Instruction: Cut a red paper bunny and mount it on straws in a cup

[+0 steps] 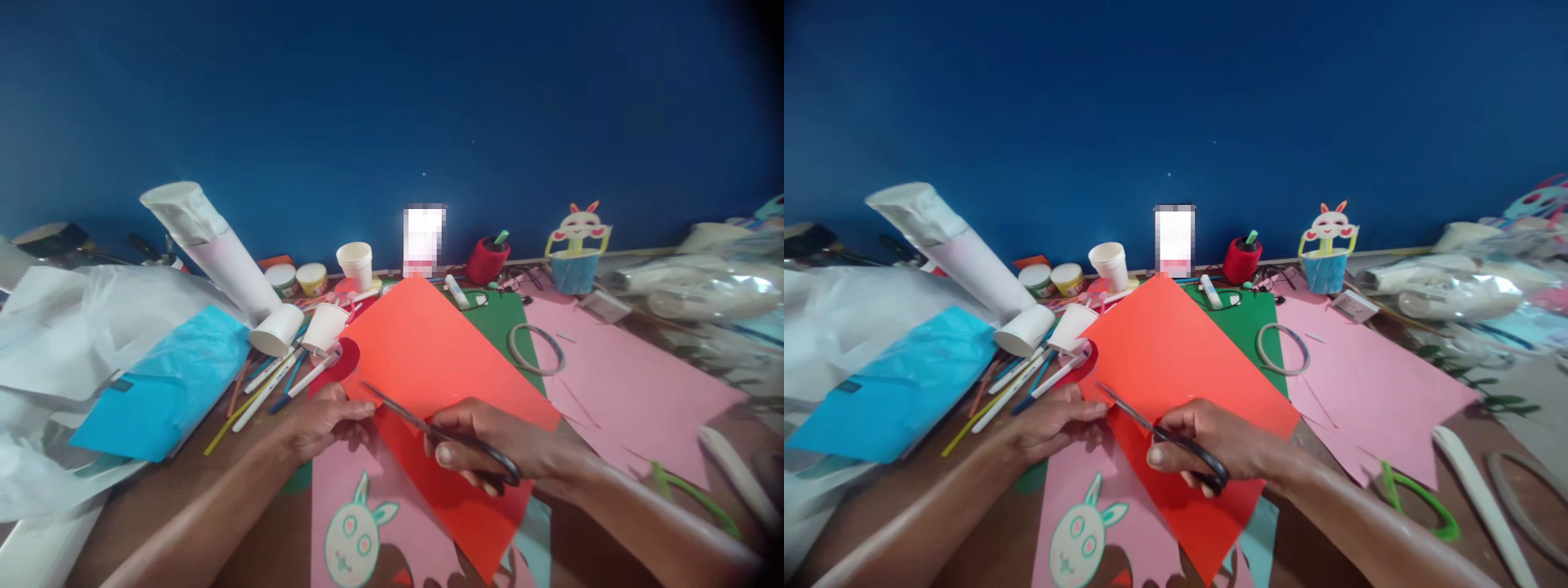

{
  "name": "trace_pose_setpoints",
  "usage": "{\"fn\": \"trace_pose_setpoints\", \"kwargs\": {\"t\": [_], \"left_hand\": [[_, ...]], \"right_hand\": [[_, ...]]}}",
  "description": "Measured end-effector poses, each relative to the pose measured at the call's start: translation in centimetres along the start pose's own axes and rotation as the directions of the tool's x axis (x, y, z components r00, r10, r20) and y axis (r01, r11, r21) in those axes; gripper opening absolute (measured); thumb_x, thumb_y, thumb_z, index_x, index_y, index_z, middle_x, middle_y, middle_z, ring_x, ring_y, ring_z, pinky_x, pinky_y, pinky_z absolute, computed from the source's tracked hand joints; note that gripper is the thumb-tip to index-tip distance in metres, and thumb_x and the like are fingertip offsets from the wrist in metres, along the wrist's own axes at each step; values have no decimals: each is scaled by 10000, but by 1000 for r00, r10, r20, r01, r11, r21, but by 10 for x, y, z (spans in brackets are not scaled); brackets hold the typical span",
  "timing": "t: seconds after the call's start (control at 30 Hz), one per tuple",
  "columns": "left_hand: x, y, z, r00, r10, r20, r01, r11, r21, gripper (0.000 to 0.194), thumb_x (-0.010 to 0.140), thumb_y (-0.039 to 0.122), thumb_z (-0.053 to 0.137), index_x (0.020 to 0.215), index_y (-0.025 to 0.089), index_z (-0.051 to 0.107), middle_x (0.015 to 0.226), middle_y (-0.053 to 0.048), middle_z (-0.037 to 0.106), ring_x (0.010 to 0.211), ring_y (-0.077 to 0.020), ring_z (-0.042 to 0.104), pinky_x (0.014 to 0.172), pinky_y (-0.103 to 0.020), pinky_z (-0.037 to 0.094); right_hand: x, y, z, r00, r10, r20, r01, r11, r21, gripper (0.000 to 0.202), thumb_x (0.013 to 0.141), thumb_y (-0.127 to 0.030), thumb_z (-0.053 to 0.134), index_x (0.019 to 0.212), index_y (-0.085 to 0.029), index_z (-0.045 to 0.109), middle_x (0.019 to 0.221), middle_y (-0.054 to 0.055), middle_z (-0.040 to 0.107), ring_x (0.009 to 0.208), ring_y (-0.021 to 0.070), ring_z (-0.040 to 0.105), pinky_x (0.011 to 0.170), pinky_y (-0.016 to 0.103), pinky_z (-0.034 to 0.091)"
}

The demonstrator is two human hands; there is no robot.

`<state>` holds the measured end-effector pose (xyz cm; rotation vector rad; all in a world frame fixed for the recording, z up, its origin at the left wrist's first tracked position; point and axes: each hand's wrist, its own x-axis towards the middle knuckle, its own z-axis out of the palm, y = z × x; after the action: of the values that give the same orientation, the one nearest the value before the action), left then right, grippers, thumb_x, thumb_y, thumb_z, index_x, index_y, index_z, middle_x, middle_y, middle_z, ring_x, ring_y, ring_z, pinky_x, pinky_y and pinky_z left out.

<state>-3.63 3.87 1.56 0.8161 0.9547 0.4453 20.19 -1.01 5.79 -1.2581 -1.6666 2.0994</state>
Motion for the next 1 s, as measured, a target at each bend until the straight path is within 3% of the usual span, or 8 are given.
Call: {"fn": "trace_pose_setpoints", "kwargs": {"t": [0.67,1.0], "left_hand": [[-3,4,7,1000,2,-3,-2,1000,-18,217,566,255,736,548,100,585,467,-25,578,389,-107,528,388,-207,380],[-3,3,7,999,31,-26,-32,999,-36,187,632,246,704,687,94,611,588,-52,631,464,-121,565,443,-217,422]], "right_hand": [[2,7,-3,997,51,-49,-51,999,-6,385,715,-496,595,855,-138,569,545,-52,465,399,36,433,362,133,350],[3,7,0,998,4,-67,-1,999,38,384,721,-502,589,809,-130,549,519,-58,462,385,33,429,359,130,322]]}}
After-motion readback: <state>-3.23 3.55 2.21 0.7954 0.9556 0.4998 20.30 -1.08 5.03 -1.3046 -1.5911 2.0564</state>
